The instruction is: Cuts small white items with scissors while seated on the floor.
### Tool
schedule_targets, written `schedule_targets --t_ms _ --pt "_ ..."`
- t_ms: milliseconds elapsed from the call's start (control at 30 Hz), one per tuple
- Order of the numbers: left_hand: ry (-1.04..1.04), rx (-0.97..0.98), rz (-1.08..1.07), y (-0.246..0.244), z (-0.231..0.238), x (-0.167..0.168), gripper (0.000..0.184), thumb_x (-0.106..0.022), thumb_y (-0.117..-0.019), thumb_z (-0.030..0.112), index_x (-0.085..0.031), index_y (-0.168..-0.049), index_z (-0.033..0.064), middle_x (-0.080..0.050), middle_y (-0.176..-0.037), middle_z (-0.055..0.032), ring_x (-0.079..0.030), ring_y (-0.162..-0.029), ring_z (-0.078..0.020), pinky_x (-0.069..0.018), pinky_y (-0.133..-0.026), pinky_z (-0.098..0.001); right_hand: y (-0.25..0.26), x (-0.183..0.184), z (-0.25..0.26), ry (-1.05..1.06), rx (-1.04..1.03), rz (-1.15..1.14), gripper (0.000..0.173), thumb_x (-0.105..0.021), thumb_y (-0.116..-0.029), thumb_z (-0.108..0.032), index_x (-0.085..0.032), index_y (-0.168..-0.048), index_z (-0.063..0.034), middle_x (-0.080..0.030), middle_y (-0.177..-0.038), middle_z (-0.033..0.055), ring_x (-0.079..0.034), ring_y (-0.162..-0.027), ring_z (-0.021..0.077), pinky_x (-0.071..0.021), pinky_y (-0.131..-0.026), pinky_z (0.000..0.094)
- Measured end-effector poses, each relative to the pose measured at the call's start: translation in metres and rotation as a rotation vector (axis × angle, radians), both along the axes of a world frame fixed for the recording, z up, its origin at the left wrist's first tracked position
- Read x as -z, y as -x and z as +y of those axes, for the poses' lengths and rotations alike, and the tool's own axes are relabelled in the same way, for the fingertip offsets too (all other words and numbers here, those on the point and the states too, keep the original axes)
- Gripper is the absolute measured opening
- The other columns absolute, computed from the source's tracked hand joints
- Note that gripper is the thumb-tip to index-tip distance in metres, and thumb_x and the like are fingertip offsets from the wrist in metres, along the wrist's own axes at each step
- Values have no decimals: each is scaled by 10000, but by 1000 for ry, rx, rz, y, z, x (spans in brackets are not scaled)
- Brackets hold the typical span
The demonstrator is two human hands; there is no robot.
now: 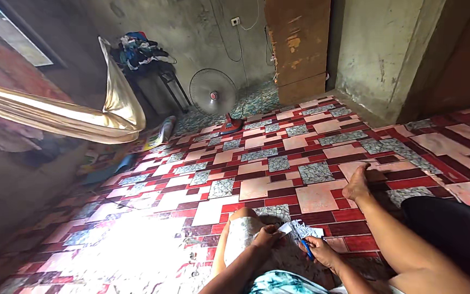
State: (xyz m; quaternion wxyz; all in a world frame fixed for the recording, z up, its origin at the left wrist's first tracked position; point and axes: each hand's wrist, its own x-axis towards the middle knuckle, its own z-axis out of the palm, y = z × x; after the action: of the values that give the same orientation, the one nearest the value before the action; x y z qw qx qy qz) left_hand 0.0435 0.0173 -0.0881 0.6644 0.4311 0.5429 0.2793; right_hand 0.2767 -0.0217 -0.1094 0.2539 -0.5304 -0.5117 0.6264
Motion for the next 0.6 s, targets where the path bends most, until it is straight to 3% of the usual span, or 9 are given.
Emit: schedule_targets --t_ms 333,600 --pt "-3 3 31 0 0 1 249 -565 -1053 96 -554 -1274 -18 -721 -939 -128 -716 -757 -188 -600 -692 -327 -2 0 -2 -14 -158 -59 361 -660 -1009 -322 -637 -1203 -19 -676 -924 84 -625 -741 143 -516 -660 317" --pt "8 8 23 -2 -1 -3 210 -550 -1057 81 -550 -1244 -15 -722 -928 -119 -716 -749 -175 -595 -683 -309 -2 -1 -1 -14 -151 -31 332 -652 -1014 -283 -622 -1216 -21 -678 -928 67 -631 -747 121 -518 -658 293"
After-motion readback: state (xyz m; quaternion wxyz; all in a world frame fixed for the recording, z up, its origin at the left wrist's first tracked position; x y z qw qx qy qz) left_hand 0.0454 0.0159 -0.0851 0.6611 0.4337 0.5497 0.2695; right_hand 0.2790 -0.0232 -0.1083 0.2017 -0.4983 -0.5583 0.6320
